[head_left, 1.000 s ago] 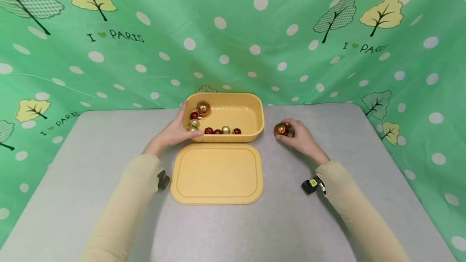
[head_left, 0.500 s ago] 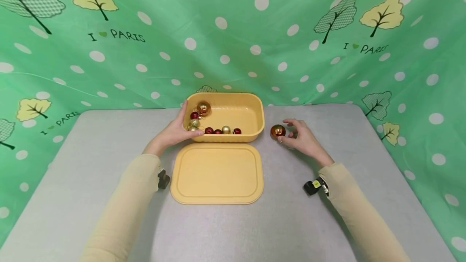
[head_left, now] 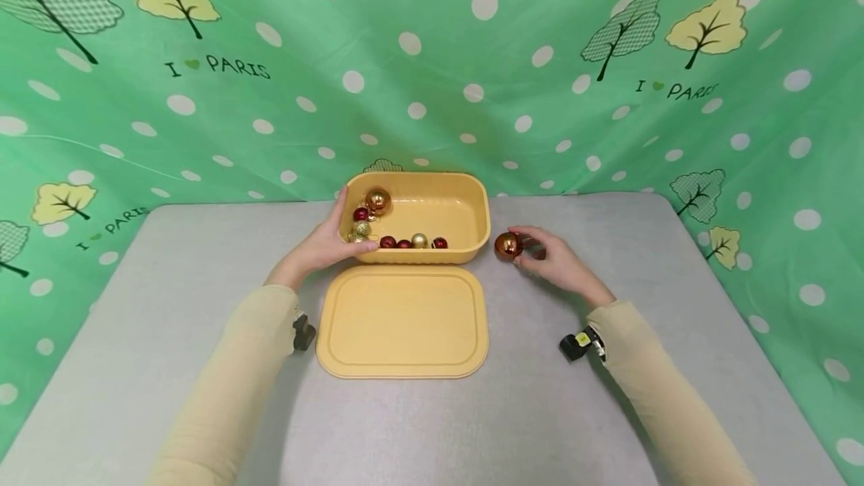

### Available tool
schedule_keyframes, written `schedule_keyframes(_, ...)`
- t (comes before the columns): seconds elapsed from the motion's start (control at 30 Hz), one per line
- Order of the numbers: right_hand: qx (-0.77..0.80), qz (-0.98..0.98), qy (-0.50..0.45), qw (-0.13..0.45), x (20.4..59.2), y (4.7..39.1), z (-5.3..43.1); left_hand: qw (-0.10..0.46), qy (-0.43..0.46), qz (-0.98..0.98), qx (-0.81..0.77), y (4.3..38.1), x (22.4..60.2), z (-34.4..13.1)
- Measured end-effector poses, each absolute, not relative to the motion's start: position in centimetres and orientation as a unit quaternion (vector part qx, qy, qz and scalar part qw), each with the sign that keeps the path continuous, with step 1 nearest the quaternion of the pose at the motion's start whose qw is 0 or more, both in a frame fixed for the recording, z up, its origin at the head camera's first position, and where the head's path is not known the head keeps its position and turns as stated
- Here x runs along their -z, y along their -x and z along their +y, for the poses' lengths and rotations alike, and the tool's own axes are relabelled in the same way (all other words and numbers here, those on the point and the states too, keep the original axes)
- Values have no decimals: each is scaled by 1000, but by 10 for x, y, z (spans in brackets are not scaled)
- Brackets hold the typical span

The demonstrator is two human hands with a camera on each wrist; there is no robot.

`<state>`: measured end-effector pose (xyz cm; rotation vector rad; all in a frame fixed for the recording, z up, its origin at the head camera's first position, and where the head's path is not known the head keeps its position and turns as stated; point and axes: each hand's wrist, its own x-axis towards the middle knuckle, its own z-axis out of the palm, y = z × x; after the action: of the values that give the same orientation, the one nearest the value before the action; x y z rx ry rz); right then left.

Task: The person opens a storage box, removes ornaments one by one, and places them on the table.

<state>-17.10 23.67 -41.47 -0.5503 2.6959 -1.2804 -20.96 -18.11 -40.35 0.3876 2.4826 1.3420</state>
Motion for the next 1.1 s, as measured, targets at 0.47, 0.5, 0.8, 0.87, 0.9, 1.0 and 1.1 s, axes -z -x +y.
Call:
schedule_keyframes(0.47,438,892,105,24,420,177,245,143,-137,861,-469,209,404,-180)
schedule_keyframes(0.5,439,892,105,24,421,177,245,143,-136,861,-469,209,404,-180)
schedule_keyframes(0.8,449,888,97,32,419,176,248,142,-137,861,-469,209,403,-180)
schedule_keyframes(0.87,447,889,95,35,417,176,248,141,-137,863,-465,209,403,-181)
schedule_keyframes(0.9,448,888,95,35,416,175,248,141,-136,865,-462,209,404,-181)
schedule_keyframes(1.0,453,885,98,30,414,174,248,141,-136,870,-453,209,404,-181)
schedule_keyframes(1.1,466,878,103,14,409,173,246,141,-137,871,-451,209,404,-181)
